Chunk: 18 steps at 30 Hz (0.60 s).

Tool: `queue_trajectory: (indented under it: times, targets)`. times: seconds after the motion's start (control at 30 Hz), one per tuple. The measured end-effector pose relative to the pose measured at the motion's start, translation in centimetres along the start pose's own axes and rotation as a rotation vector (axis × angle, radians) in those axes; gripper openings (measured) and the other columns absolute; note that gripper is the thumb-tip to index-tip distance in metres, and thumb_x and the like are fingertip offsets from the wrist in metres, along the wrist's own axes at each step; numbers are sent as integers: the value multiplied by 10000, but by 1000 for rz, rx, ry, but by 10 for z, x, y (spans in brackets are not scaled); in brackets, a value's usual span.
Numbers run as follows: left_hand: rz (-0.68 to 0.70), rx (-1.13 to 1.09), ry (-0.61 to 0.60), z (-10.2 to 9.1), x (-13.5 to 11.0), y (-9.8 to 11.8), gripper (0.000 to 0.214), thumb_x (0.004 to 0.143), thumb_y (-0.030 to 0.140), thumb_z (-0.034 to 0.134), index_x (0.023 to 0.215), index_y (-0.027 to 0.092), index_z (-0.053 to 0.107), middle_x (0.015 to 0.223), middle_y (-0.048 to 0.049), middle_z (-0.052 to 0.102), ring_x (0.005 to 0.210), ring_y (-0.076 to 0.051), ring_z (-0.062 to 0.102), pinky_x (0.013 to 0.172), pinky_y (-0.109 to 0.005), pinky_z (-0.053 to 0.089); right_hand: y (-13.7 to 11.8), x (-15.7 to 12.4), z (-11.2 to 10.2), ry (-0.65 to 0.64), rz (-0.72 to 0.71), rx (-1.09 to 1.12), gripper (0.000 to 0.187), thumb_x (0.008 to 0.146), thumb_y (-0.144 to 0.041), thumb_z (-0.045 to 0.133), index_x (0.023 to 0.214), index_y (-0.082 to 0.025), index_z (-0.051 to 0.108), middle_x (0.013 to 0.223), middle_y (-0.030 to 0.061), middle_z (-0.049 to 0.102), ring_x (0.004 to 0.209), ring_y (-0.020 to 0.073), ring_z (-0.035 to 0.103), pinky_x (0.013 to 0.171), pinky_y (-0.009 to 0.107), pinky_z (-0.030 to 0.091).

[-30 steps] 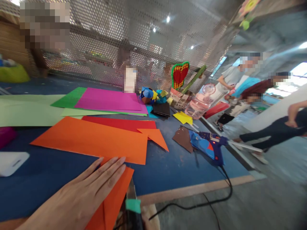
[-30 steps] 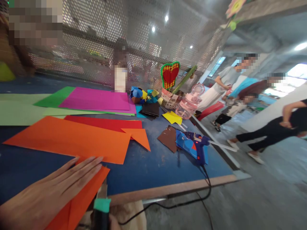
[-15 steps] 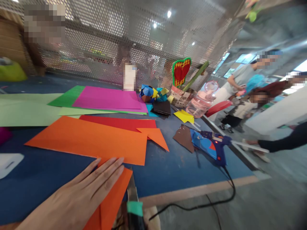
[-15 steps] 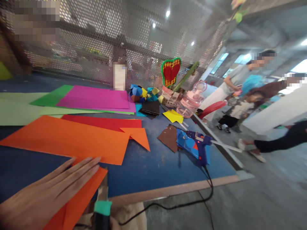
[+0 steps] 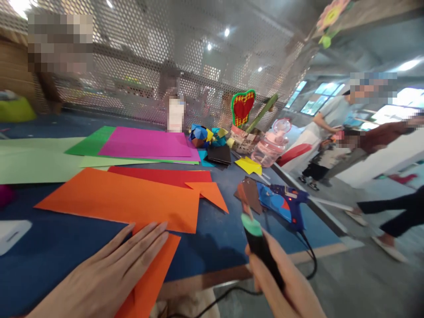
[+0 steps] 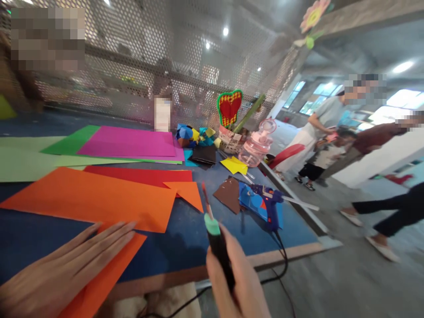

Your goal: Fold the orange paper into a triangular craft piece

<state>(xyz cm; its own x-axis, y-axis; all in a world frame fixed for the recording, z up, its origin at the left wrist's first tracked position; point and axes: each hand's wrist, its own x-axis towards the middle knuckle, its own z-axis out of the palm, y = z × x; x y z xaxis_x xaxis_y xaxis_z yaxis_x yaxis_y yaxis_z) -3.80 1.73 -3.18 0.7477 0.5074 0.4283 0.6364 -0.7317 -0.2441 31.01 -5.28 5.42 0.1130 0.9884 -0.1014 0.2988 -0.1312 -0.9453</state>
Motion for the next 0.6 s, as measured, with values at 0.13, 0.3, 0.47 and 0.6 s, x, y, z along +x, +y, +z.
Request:
queue_trajectory:
  times: [0.13, 0.3, 0.47, 0.6]
  targets:
    - [47, 114, 8, -21, 20, -4, 805, 820, 125, 421, 1608, 160, 262, 1704, -31, 285, 1606, -201, 140, 1323, -434, 30, 3, 66, -9, 244, -367, -751, 462, 1021, -448, 421, 1418, -233, 518, 1285, 132, 637, 1188, 286, 640, 1013, 453, 523]
    - [-75, 69, 139, -30, 47, -7, 874, 723, 43, 392, 1589, 133, 319, 1639, -52, 418, 1511, -226, 405, 1324, -416, 75, 0, 108, -3, 266, -323, -966, 431, 958, -278, 445, 1337, -142, 597, 1185, 193, 636, 1143, 402, 619, 970, 583, 495]
    - [-114, 118, 161, -16, 48, -10, 924, 735, 41, 390, 1630, 140, 181, 1493, -75, 586, 1284, -214, 651, 1165, -359, 439, -24, 135, 9, 207, -345, -966, 439, 991, -315, 541, 1390, -135, 562, 1304, 190, 599, 1249, 383, 571, 1051, 572, 461]
    - [-128, 99, 174, -17, 46, -8, 974, 720, 33, 377, 1637, 132, 67, 1475, -62, 593, 1276, -201, 653, 1019, -325, 566, -52, 203, 30, 131, -336, -843, 583, 968, -406, 665, 1469, -185, 465, 1368, 122, 597, 1181, 254, 631, 1026, 471, 521]
